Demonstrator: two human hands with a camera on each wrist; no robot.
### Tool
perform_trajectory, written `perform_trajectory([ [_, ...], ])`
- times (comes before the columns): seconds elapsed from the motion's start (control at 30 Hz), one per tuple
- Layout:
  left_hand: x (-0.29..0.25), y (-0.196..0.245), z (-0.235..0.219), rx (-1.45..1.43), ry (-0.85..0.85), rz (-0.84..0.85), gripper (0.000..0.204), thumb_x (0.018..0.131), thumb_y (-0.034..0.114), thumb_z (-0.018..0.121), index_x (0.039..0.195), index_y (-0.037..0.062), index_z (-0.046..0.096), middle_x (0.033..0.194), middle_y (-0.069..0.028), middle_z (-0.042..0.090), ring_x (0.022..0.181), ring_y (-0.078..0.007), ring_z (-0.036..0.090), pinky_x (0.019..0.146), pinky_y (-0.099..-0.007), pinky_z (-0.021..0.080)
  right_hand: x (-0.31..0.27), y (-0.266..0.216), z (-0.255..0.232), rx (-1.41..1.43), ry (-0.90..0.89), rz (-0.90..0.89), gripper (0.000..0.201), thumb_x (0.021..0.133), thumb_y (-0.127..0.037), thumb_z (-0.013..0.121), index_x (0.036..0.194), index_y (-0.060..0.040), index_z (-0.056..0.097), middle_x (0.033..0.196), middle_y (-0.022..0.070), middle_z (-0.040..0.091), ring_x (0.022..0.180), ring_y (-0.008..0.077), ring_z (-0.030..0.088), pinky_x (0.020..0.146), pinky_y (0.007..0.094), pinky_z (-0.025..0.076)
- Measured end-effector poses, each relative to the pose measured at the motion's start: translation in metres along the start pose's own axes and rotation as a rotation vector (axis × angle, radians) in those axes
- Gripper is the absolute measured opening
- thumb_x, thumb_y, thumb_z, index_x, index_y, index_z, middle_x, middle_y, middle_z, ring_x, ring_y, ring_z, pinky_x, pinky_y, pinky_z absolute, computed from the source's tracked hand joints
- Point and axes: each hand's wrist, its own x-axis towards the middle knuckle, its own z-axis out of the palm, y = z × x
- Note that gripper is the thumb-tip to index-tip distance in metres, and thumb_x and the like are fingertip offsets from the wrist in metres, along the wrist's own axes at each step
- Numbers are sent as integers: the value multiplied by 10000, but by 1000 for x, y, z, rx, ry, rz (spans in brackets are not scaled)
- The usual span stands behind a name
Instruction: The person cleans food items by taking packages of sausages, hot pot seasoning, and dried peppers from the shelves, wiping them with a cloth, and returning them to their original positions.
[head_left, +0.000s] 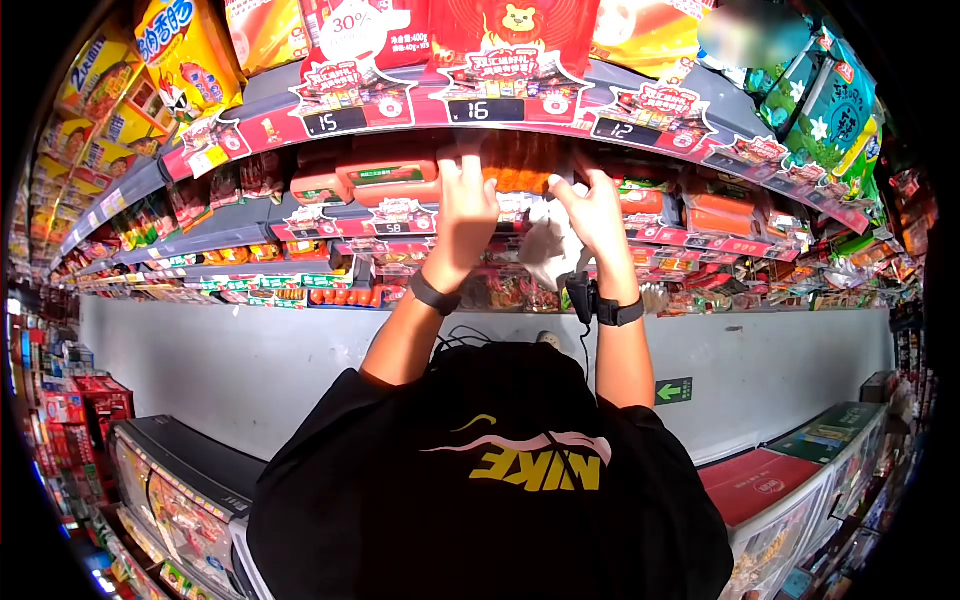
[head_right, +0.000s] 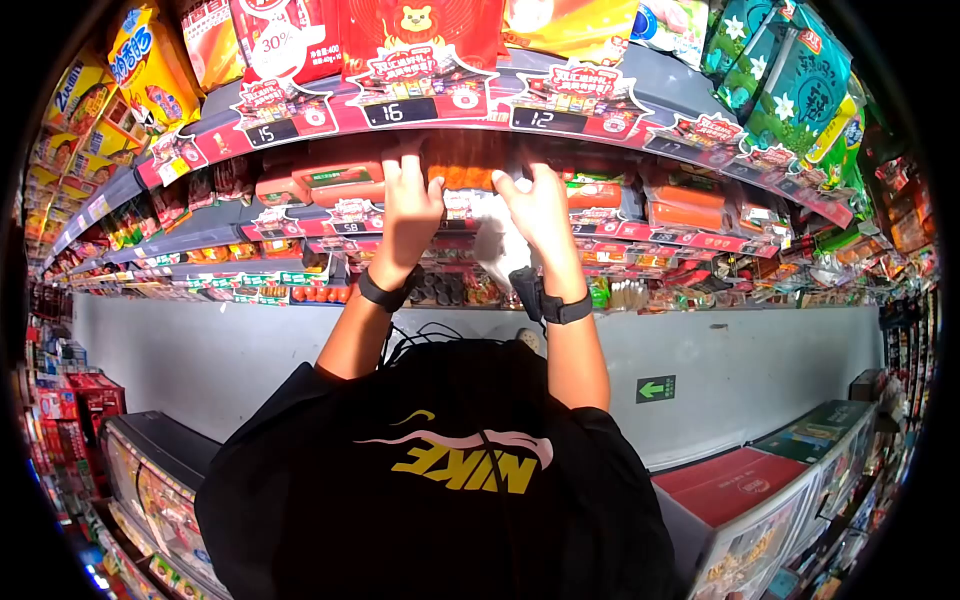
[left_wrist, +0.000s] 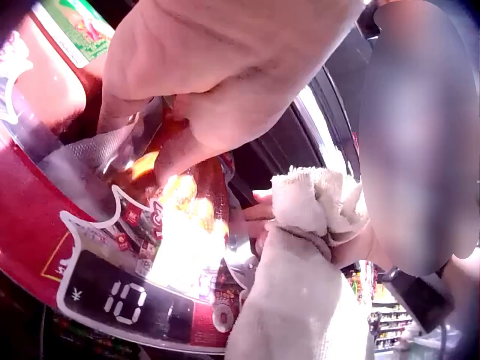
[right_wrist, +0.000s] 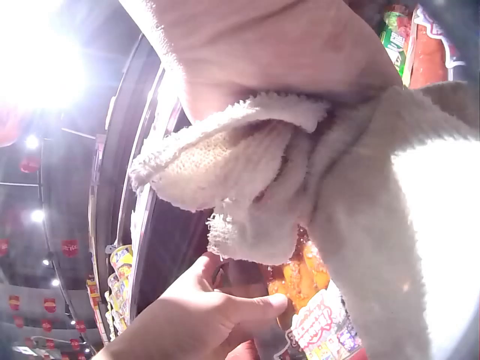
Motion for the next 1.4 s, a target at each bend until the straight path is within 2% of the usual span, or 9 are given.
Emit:
perform_trajectory([
  [0.1,-3,1,-4,64,-22,32,549,770,-67,608,1301,-14,478,1087,-291,444,1002,-483,492,884,-500,427,-17,-13,4,-75,8,18,579,834,-166,707,1343,38,521,1279,222,611,1198,283,586,1021,349,435],
  [0.17,-5,-1,-1,170,-23,28,508,767,-70,609,1259,-19,493,1058,-289,441,956,-478,503,826,-504,444,-26,-21,3,-118,110,-104,437,817,-217,715,1138,59,606,952,246,677,938,319,676,827,402,503],
  [0.43,-7,35,-7,365,-58,-78,487,745,32,688,1213,39,550,1094,-262,468,1011,-434,519,864,-485,457,-73,1,-24,85,168,-228,338,829,-61,697,1152,23,642,1201,180,648,1148,248,610,982,340,459],
  [0.73,-10,83,37,44,-232,115,400,774,87,693,1164,35,619,1204,-229,532,1112,-413,520,955,-465,440,-122,65,-70,923,338,413,285,1000,-236,494,963,-19,675,902,75,683,825,165,647,784,295,515],
  [1.0,5,124,97,227,-221,183,387,819,124,642,1203,79,627,1152,-189,579,1017,-369,550,866,-453,454,-141,144,-119,1572,173,698,390,969,-411,533,1132,-61,585,1091,78,657,1000,212,628,868,348,527],
  [1.13,22,126,118,437,-456,118,411,834,248,690,1213,104,622,769,-162,658,744,-341,663,696,-478,503,-143,184,-185,1944,-178,213,444,948,-508,551,1004,-68,579,964,56,642,877,185,613,779,321,513],
  [1.17,26,127,123,461,-480,87,411,807,246,715,1184,110,629,817,-166,669,739,-339,667,698,-492,513,-136,33,-205,1464,355,675,446,933,-547,561,922,-103,529,882,20,600,797,155,566,713,298,477],
  [1.3,29,105,135,467,-304,391,536,740,258,784,1210,74,601,1035,-210,629,964,-399,605,794,-462,503,-146,118,-249,1872,-176,-98,462,931,-587,520,917,-127,490,866,42,568,788,156,543,724,328,471],
  [1.4,35,109,136,489,-422,327,515,713,216,790,1150,30,591,1037,-224,628,989,-403,596,818,-467,496,-149,147,-267,1865,-26,106,422,972,-492,497,984,-72,540,933,67,619,867,187,589,777,329,491],
])
